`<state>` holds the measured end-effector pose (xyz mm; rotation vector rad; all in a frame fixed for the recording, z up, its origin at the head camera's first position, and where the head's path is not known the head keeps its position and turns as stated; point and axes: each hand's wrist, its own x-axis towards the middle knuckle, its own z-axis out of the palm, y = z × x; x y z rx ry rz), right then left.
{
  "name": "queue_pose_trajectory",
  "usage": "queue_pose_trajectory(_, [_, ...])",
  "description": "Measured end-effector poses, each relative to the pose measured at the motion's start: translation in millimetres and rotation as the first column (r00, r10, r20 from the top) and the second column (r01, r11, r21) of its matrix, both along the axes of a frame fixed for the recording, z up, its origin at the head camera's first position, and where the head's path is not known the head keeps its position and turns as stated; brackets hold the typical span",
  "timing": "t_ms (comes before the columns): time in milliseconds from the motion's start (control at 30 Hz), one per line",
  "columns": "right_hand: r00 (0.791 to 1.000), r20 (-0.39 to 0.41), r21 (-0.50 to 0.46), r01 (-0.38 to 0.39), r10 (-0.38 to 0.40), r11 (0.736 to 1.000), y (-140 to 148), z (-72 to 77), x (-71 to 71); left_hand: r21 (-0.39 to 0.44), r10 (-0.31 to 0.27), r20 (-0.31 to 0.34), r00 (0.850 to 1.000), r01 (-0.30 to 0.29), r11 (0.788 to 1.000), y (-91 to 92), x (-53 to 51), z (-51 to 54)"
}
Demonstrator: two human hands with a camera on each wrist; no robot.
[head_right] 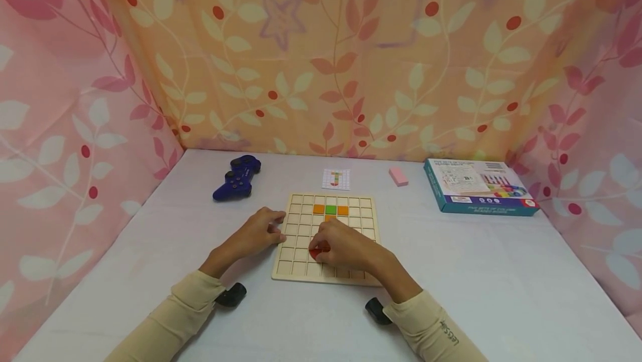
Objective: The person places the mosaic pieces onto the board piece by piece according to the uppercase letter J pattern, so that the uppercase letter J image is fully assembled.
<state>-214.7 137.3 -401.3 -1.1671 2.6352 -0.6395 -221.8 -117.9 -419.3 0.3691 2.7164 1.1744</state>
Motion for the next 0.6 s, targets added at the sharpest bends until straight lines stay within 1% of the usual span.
queue_pose_trajectory(133, [1.000,-0.010,-0.010,0.010,-0.010,1.000,5.0,0.7,-0.7,0.005,-0.009,0.001,1.000,0.009,1.000,0.9,-1.1,-1.6])
queue_pose_trajectory(167, [1.000,-0.001,-0.014,0.024,-0.024,1.000,7.1,2.0,-1.0,0.004,-0.011,-0.001,1.000,0.011,1.000,1.0,-1.5,-2.1])
queue_pose_trajectory(267, [0.995,0.043,-0.037,0.091,-0.089,0.995,16.6,8.9,-2.9,-0.003,-0.014,-0.001,1.000,0.014,1.000,1.6,-2.6,-3.2])
queue_pose_trajectory(367, [0.983,0.089,-0.073,0.170,-0.163,0.983,29.7,18.8,-6.6,-0.025,-0.005,0.001,1.000,0.005,1.000,1.5,-2.0,-2.9])
queue_pose_trajectory(433, [0.978,0.080,-0.092,0.202,-0.195,0.975,41.6,25.4,-9.8,-0.046,0.002,0.003,1.000,-0.002,0.999,1.7,-1.0,-2.2])
queue_pose_trajectory(533, [0.969,0.034,-0.097,0.247,-0.245,0.964,63.3,32.2,-14.0,-0.080,0.003,-0.003,1.000,-0.004,0.997,1.7,0.6,-0.3])
queue_pose_trajectory(600, [0.959,-0.001,-0.086,0.283,-0.284,0.955,80.2,34.4,-14.8,-0.089,0.000,-0.003,1.000,0.000,0.996,0.0,2.6,1.0])
